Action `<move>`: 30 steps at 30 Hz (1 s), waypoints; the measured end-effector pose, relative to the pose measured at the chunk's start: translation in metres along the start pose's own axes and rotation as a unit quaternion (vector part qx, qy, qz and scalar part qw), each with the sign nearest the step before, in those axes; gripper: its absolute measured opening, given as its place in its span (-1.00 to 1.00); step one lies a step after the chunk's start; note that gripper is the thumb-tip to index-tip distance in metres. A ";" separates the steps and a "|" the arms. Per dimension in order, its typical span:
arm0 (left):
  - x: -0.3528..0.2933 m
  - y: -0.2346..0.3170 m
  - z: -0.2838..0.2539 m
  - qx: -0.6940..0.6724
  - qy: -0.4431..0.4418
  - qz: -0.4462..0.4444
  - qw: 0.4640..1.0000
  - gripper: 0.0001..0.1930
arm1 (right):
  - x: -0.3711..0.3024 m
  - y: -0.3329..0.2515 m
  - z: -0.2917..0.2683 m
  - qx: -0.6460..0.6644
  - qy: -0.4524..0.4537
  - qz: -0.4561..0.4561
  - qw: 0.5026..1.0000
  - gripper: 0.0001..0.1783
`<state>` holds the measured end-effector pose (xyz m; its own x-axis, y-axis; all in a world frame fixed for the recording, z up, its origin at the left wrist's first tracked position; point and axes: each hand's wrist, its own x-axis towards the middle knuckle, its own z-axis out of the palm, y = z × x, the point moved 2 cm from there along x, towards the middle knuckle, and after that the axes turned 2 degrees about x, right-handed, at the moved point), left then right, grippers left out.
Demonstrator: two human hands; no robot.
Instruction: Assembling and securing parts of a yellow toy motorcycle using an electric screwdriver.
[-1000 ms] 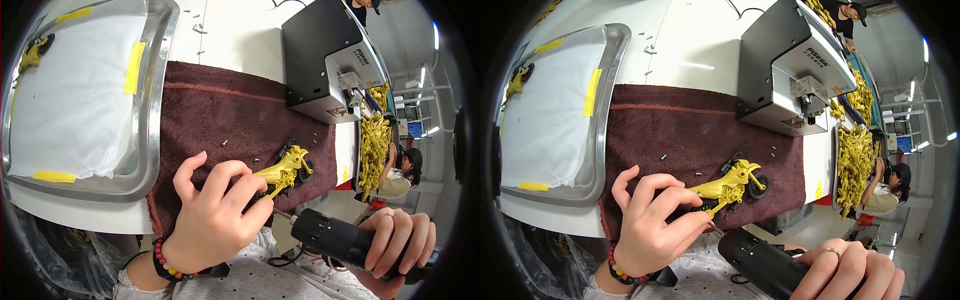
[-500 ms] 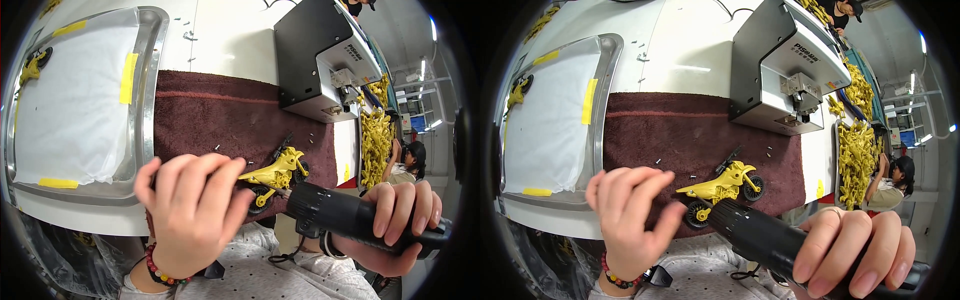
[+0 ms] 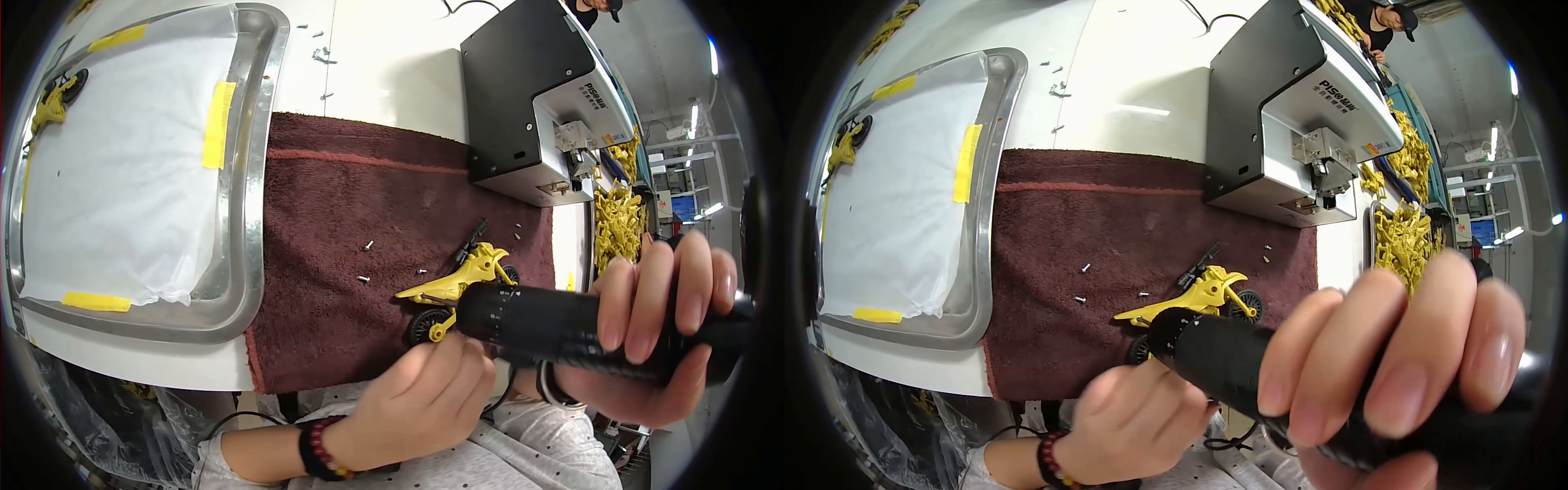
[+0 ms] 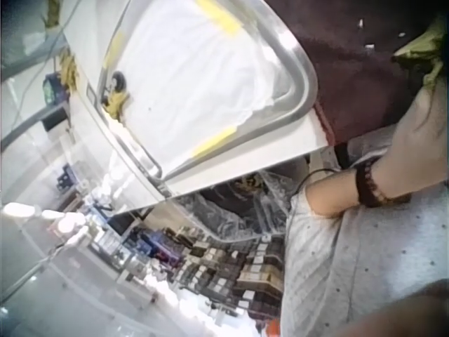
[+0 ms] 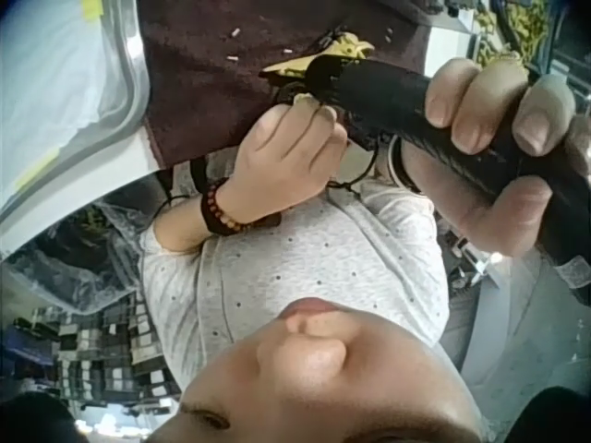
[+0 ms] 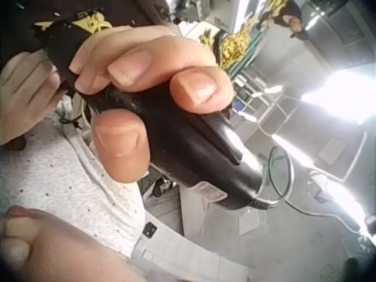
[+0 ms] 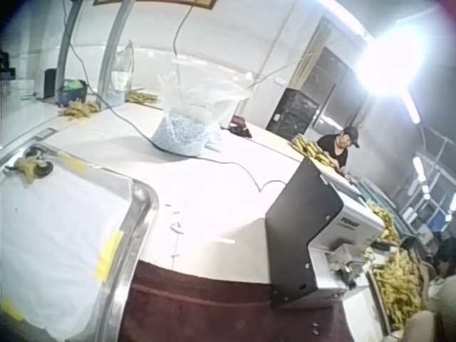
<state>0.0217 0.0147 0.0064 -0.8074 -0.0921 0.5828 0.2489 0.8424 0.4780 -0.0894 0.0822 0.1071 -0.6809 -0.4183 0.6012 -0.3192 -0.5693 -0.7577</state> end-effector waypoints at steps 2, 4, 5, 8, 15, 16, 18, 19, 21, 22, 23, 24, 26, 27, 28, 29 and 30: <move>0.006 0.007 0.019 -0.029 -0.059 0.065 0.996 -0.80 | 0.006 0.002 0.000 0.001 0.005 0.010 1.000 -0.59; 0.001 0.014 0.029 -0.024 -0.082 0.039 0.996 -0.72 | 0.010 0.003 0.001 0.002 -0.015 0.022 1.000 -0.58; 0.000 0.017 0.034 -0.020 -0.106 0.015 0.994 -0.64 | 0.012 0.003 0.001 0.002 -0.032 0.032 0.999 -0.57; 0.009 0.007 0.055 0.323 -0.135 0.036 0.936 -0.51 | 0.017 0.021 0.003 0.031 -0.088 0.080 0.992 -0.52; 0.005 0.015 0.060 0.287 -0.159 0.070 0.942 -0.44 | 0.016 0.015 0.013 0.026 -0.091 0.038 0.995 -0.54; 0.005 0.015 0.060 0.284 -0.161 0.069 0.943 -0.44 | 0.017 0.017 0.014 0.018 -0.101 0.050 0.994 -0.55; 0.005 0.015 0.060 0.280 -0.163 0.066 0.944 -0.43 | 0.018 0.017 0.017 0.001 -0.116 0.073 0.991 -0.58; 0.006 0.014 0.059 0.279 -0.148 0.066 0.946 -0.49 | 0.017 0.016 0.018 -0.008 -0.123 0.084 0.989 -0.59; 0.009 0.012 0.056 0.281 -0.135 0.063 0.948 -0.54 | 0.018 0.015 0.020 -0.023 -0.135 0.106 0.985 -0.61; 0.010 0.011 0.054 0.253 -0.151 0.059 0.954 -0.53 | 0.019 0.015 0.020 -0.027 -0.141 0.117 0.983 -0.62; 0.011 0.009 0.052 0.224 -0.167 0.054 0.959 -0.53 | 0.021 0.016 0.021 -0.030 -0.148 0.129 0.980 -0.63; 0.011 0.010 0.054 0.221 -0.161 0.057 0.960 -0.53 | 0.020 0.012 0.021 -0.047 -0.154 0.136 0.978 -0.65; 0.008 0.013 0.061 0.288 -0.162 0.077 0.941 -0.44 | 0.020 0.005 0.022 -0.077 -0.166 0.152 0.971 -0.67; 0.006 0.015 0.063 0.287 -0.157 0.077 0.942 -0.44 | 0.023 0.002 0.023 -0.080 -0.169 0.150 0.971 -0.67; 0.006 0.016 0.062 0.269 -0.147 0.068 0.949 -0.44 | 0.029 0.000 0.024 -0.094 -0.214 0.171 0.957 -0.66; 0.007 0.018 0.060 0.251 -0.137 0.059 0.957 -0.44 | 0.032 -0.003 0.025 -0.108 -0.257 0.193 0.941 -0.65; 0.006 0.018 0.060 0.254 -0.134 0.057 0.956 -0.44 | 0.032 -0.003 0.025 -0.106 -0.261 0.190 0.940 -0.65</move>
<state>-0.0107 0.0611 -0.0206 -0.9153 0.0977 0.3907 0.1062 0.9943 0.0001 -0.0943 0.0527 0.1347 -0.3733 -0.8853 0.2774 -0.2803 -0.1774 -0.9434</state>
